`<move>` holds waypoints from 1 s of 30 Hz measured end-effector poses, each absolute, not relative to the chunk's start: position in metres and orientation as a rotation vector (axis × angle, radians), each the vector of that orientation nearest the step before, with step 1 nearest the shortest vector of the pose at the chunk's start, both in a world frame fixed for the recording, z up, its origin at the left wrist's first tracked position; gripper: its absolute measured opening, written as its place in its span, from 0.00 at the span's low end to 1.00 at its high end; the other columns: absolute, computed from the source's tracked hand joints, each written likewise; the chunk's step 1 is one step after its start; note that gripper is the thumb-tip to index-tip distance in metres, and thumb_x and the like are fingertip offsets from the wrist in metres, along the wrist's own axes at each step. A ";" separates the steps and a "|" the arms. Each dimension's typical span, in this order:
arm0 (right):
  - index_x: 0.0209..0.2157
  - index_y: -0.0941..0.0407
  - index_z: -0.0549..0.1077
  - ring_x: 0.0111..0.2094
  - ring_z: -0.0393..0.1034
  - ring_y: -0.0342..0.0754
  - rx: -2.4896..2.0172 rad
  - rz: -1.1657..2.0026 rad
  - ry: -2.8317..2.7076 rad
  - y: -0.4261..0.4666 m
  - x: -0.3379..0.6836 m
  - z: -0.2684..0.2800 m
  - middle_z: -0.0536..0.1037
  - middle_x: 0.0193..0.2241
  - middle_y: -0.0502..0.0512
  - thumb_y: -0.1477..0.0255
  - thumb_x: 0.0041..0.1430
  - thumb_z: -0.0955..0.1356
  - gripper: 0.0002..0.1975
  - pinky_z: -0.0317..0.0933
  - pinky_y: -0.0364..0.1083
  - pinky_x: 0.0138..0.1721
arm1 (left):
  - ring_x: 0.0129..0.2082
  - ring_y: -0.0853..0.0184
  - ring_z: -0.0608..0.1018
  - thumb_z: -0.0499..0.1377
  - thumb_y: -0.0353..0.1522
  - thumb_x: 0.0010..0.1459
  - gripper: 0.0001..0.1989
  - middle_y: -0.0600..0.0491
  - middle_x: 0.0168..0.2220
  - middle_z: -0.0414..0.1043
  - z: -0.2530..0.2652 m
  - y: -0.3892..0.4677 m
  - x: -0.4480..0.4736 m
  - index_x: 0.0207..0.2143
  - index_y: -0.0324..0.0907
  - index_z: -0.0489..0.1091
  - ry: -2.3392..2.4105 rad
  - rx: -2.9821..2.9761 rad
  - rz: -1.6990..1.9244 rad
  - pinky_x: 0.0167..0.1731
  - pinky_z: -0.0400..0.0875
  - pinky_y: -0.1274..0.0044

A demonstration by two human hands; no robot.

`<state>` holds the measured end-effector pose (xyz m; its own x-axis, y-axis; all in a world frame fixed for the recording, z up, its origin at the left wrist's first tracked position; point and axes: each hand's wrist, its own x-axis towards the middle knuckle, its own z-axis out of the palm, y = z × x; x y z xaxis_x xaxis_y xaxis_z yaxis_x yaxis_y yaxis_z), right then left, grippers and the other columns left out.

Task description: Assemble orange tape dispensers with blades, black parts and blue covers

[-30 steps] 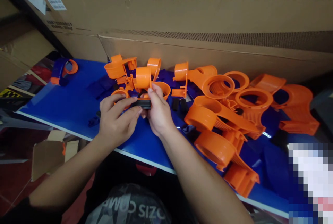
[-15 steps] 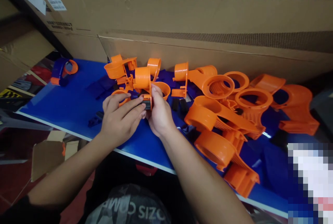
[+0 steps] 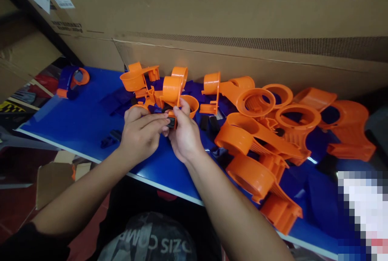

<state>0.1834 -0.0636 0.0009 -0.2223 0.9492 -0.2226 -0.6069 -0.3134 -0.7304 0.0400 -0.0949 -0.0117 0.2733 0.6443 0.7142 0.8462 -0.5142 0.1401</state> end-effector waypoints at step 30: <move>0.54 0.45 0.70 0.28 0.68 0.43 -0.862 1.691 -0.687 -0.060 0.182 0.000 0.76 0.36 0.46 0.57 0.60 0.77 0.25 0.60 0.44 0.25 | 0.59 0.54 0.75 0.69 0.31 0.66 0.09 0.49 0.60 0.81 -0.020 -0.110 0.035 0.48 0.52 0.81 -1.350 -2.139 -1.289 0.59 0.73 0.59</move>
